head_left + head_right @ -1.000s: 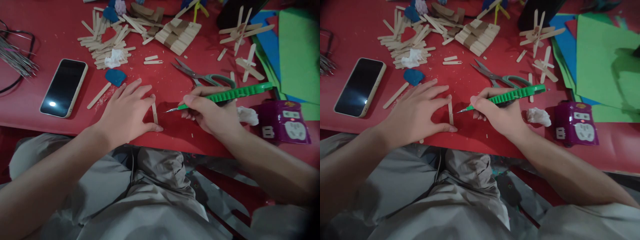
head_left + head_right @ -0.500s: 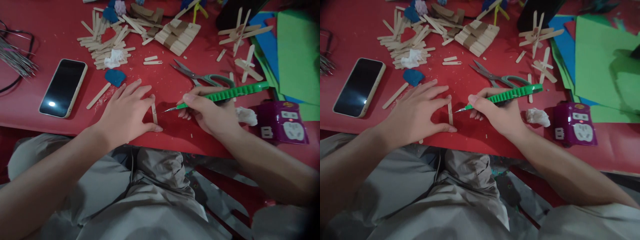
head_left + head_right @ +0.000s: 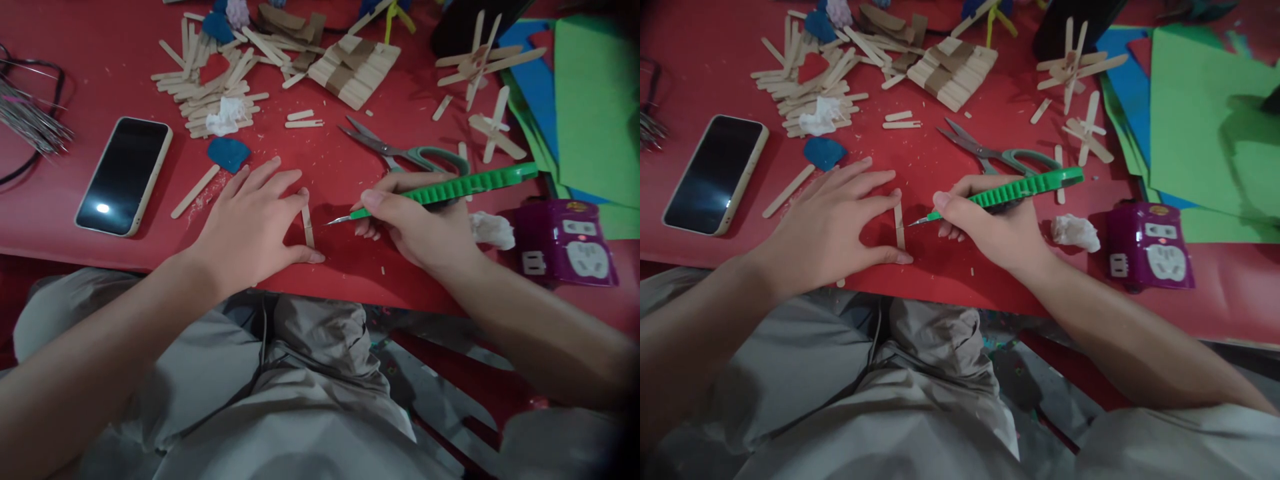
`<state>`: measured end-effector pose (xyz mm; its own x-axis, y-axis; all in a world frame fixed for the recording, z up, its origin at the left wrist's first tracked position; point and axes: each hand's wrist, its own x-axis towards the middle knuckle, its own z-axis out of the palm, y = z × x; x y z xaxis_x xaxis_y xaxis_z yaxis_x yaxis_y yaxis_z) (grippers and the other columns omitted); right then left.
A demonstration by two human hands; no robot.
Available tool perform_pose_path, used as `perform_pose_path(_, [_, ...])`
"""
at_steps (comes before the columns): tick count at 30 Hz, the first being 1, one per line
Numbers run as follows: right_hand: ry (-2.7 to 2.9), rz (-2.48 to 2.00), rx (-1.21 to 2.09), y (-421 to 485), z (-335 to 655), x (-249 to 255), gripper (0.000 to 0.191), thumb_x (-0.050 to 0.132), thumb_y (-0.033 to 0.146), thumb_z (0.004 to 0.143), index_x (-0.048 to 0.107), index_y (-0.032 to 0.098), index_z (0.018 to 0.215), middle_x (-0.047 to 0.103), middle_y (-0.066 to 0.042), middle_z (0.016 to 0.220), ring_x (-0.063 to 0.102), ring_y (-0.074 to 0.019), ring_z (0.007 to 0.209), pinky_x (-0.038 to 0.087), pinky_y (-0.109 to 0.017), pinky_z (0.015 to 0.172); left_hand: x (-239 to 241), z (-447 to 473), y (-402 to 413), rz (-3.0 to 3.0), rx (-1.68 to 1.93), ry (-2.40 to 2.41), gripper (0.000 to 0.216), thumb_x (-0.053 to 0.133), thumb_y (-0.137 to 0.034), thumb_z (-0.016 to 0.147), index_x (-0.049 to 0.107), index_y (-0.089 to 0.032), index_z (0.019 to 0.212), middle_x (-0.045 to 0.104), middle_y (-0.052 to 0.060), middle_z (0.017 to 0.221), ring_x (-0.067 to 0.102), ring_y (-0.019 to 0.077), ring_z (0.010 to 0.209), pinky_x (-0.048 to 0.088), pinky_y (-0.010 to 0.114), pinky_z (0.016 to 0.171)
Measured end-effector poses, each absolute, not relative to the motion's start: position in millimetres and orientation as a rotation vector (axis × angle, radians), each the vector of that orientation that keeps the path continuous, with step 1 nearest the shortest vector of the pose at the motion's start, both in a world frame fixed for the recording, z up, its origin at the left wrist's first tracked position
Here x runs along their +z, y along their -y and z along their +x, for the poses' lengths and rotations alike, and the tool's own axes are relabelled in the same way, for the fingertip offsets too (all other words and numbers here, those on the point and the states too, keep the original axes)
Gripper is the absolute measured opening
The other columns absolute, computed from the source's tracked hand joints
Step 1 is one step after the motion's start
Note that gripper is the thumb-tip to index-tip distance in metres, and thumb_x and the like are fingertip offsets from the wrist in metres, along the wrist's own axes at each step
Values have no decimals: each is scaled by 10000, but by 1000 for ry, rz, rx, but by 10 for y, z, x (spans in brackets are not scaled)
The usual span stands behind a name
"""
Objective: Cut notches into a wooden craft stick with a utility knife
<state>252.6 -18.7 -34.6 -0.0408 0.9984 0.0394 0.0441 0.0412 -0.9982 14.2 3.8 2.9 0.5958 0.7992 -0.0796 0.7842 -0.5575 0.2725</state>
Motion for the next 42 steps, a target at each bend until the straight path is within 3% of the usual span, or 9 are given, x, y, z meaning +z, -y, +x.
perform_pose_path(8, [1294, -1231, 1167, 201, 2535, -363, 315, 924, 406, 925, 783, 276, 676, 740, 19, 628, 657, -148, 515, 548, -300, 526, 62, 174, -28, 2541, -16, -1346, 712, 950, -553, 898, 772, -222, 1503, 573, 121, 1773, 402, 471, 1714, 326, 658, 1434])
perform_pose_path(13, [1254, -1246, 1185, 196, 2533, -356, 428, 955, 560, 876, 740, 266, 651, 716, 22, 599, 626, -142, 502, 517, -291, 503, 91, 203, -16, 2531, -68, -1375, 745, 941, -559, 913, 750, -198, 1535, 561, 136, 1781, 385, 461, 1725, 314, 634, 1443])
perform_pose_path(23, [1167, -1269, 1215, 195, 2491, -304, 422, 1023, 496, 795, 724, 267, 605, 699, 29, 551, 605, -127, 453, 456, -273, 446, 76, 196, -22, 2548, -66, -1368, 764, 929, -588, 920, 734, -211, 1555, 552, 130, 1789, 391, 463, 1722, 319, 646, 1436])
perform_pose_path(28, [1085, -1281, 1199, 168, 2509, -307, 345, 972, 408, 825, 749, 275, 597, 664, 29, 506, 578, -125, 411, 439, -269, 419, 89, 206, -23, 2536, -95, -1382, 768, 938, -588, 911, 743, -200, 1544, 545, 131, 1794, 373, 468, 1730, 317, 632, 1441])
perform_pose_path(35, [1172, -1215, 1228, 172, 2524, -337, 320, 980, 457, 875, 797, 298, 666, 718, 18, 580, 631, -154, 482, 530, -317, 496, 72, 196, -21, 2536, -65, -1362, 792, 949, -583, 901, 737, -188, 1554, 544, 151, 1791, 384, 472, 1725, 320, 649, 1439])
perform_pose_path(42, [1240, -1182, 1229, 170, 2516, -351, 341, 966, 468, 890, 803, 275, 660, 745, 18, 602, 645, -133, 483, 559, -281, 506, 62, 183, -22, 2523, -40, -1352, 795, 954, -566, 897, 732, -197, 1566, 555, 148, 1783, 396, 481, 1717, 323, 661, 1436])
